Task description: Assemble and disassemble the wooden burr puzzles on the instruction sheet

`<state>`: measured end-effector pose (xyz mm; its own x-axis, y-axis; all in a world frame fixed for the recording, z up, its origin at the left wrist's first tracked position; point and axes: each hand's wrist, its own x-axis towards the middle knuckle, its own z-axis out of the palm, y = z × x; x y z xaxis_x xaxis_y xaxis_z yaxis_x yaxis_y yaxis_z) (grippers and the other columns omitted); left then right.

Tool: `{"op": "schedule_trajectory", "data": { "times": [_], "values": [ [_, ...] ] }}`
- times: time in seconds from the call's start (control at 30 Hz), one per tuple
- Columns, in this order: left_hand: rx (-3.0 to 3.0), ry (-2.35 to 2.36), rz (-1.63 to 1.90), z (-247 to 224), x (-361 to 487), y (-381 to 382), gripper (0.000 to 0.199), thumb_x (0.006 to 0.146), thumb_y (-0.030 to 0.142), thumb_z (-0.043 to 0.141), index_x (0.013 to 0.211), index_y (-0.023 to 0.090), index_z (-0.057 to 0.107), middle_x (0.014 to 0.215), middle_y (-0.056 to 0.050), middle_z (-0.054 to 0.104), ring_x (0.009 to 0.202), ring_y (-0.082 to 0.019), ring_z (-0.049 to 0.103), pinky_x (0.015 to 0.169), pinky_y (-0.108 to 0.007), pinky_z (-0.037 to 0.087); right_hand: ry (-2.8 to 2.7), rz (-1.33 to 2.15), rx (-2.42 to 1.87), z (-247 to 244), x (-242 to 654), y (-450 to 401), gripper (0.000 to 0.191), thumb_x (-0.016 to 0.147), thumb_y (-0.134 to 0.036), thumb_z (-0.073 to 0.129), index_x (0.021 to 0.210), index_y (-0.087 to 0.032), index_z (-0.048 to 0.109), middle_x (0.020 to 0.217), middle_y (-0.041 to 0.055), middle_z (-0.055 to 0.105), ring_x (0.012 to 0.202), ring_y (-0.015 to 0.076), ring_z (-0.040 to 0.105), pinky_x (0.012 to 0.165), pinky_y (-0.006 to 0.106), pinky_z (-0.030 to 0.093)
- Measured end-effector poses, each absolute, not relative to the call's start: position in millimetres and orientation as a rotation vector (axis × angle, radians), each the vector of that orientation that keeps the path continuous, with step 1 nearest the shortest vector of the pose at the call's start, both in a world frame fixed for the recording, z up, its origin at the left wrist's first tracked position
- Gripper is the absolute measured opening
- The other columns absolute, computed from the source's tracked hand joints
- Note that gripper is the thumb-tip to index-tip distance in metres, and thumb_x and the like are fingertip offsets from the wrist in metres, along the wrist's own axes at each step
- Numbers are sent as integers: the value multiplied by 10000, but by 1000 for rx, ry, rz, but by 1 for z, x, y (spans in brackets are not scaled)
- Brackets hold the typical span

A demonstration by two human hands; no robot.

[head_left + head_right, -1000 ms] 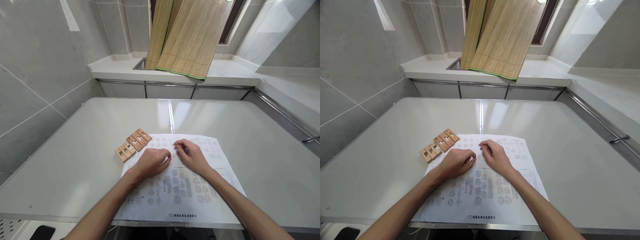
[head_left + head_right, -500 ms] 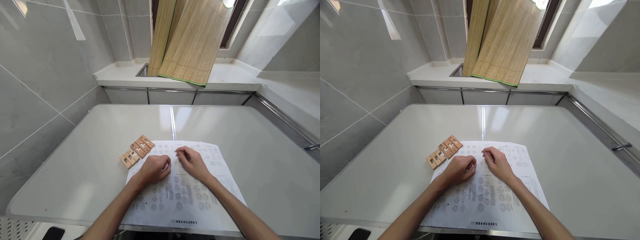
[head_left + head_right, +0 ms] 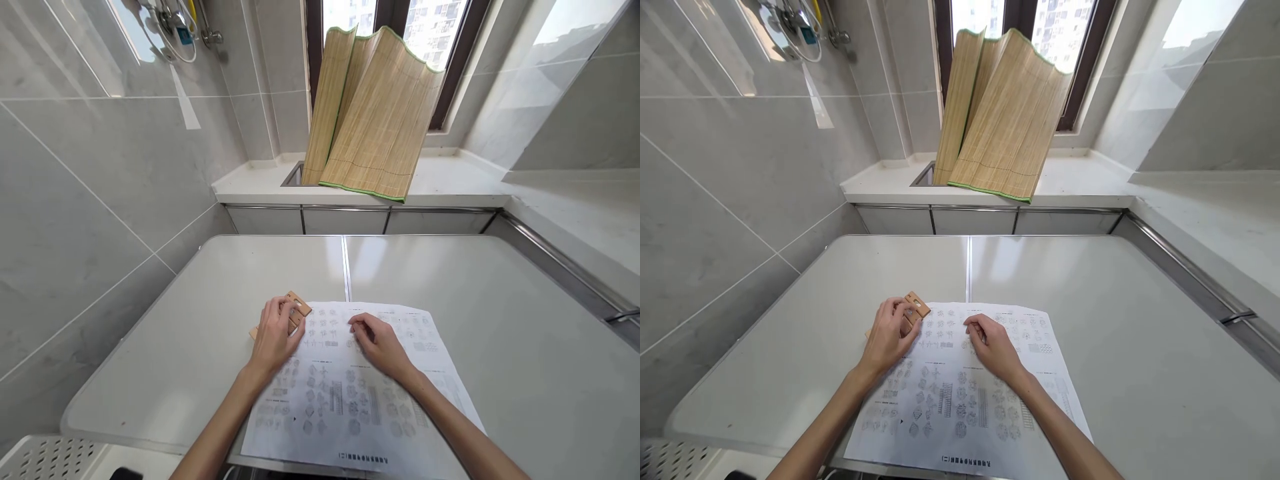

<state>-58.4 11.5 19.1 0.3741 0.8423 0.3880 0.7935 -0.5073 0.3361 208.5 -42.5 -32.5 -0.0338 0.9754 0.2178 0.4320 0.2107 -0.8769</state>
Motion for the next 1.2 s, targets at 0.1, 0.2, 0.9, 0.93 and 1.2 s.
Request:
{"op": "schedule_trajectory", "data": {
  "times": [0.1, 0.2, 0.9, 0.93, 1.2],
  "values": [
    [2531, 1635, 651, 10, -68, 14, 442, 949, 421, 672, 1354, 255, 607, 1461, -169, 505, 1334, -389, 491, 1030, -572, 504, -1621, 779, -1348, -33, 209, -42, 245, 1050, -350, 458, 1044, -244, 679, 867, 55, 734, 704, 227, 634, 654, 369, 525],
    [2558, 1687, 509, 0, -77, 18, 516, 971, 448, 641, 1464, 310, 571, 1585, -157, 437, 1445, -432, 398, 1122, -654, 417, -1617, 778, -1348, -34, 209, -42, 248, 1046, -355, 461, 1045, -244, 683, 869, 58, 738, 709, 231, 642, 648, 370, 524],
    [2647, 1583, 335, -6, -78, 25, 465, 1079, 416, 466, 1528, 364, 571, 1656, -115, 421, 1401, -388, 483, 1117, -622, 476, -1628, 788, -1343, -36, 210, -42, 254, 1055, -353, 459, 1052, -241, 687, 922, 63, 747, 750, 225, 662, 674, 368, 544],
    [2651, 1573, 351, -6, -78, 24, 463, 1078, 415, 473, 1528, 367, 570, 1656, -112, 419, 1399, -384, 484, 1117, -621, 478, -1630, 789, -1344, -36, 211, -42, 253, 1053, -352, 460, 1052, -241, 687, 924, 64, 748, 750, 225, 661, 675, 369, 544],
    [2694, 1444, 367, -8, -56, 11, 474, 1083, 370, 485, 1555, 356, 529, 1653, -123, 411, 1493, -381, 432, 1214, -673, 371, -1644, 769, -1349, -34, 211, -41, 234, 1043, -330, 465, 1052, -243, 682, 909, 59, 745, 733, 226, 650, 676, 367, 527]
  ]
}}
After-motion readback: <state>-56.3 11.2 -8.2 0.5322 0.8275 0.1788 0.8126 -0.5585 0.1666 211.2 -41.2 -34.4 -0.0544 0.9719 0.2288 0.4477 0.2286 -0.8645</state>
